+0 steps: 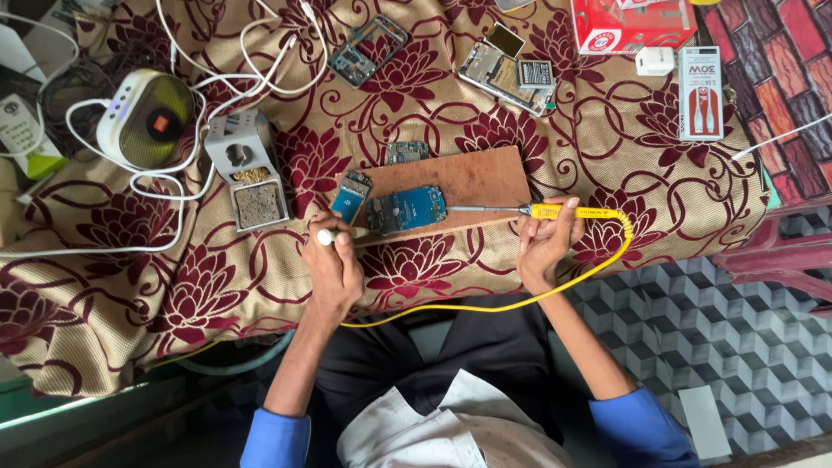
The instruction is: The person solders a blue circuit board using a soldering iron and solder wire. They hold the board steady with one hand while applying heat and solder with the other. The work is performed on a wooden board placed on a patterned tablecloth.
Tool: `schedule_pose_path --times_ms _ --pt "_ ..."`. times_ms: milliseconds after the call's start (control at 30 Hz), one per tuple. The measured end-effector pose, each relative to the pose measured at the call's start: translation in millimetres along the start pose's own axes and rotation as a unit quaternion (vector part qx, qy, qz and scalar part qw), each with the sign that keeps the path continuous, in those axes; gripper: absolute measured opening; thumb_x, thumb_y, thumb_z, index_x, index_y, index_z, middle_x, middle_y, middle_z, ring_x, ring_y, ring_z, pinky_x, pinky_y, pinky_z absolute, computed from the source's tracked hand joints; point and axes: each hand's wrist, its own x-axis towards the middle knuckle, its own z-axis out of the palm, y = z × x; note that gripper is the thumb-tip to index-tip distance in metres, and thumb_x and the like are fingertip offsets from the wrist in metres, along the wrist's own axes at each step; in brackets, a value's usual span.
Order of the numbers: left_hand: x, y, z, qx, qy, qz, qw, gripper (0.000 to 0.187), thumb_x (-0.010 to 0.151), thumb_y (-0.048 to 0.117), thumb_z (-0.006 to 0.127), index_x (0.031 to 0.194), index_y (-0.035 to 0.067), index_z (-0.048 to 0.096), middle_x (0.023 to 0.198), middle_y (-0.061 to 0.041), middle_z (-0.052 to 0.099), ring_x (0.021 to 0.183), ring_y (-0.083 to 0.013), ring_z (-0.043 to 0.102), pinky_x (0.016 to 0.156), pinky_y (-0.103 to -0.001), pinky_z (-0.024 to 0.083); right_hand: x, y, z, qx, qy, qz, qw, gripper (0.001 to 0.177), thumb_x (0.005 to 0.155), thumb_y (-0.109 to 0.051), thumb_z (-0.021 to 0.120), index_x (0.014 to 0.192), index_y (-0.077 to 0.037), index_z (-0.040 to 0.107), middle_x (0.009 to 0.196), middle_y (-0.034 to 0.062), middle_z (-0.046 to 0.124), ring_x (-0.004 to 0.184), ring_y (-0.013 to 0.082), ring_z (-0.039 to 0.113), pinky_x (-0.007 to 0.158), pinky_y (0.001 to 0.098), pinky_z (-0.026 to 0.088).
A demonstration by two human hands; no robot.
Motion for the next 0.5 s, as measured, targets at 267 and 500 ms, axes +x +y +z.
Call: schedule_pose_path --times_ms 267,500 --pt "4 10 -4 0.018 -0.004 -0.045 0.999 0.011 0.11 0.008 0.039 0.111 -0.002 0.045 0.088 -0.017 0.06 0.064 -0.0224 0.055 0.06 -0.037 0.045 0 5 0 -0.038 0.002 -0.023 0.999 0.037 0.114 -0.04 0.046 0.1 -0.007 0.052 0.057 0.0027 0.041 0.039 0.0127 0.036 0.04 0.026 0.029" --pt "-7 1 -1 0.028 -0.01 0.024 0.999 0.008 0.11 0.006 0.037 0.113 -0.001 0.039 0.087 -0.017 0.057 0.072 -0.0268 0.053 0.078 -0.044 0.047 -1 5 -2 -0.06 0.006 0.009 0.998 0.036 0.114 -0.04 0.045 0.099 -0.007 0.05 0.056 0.0024 0.04 0.039 0.0109 0.036 0.037 0.0248 0.027"
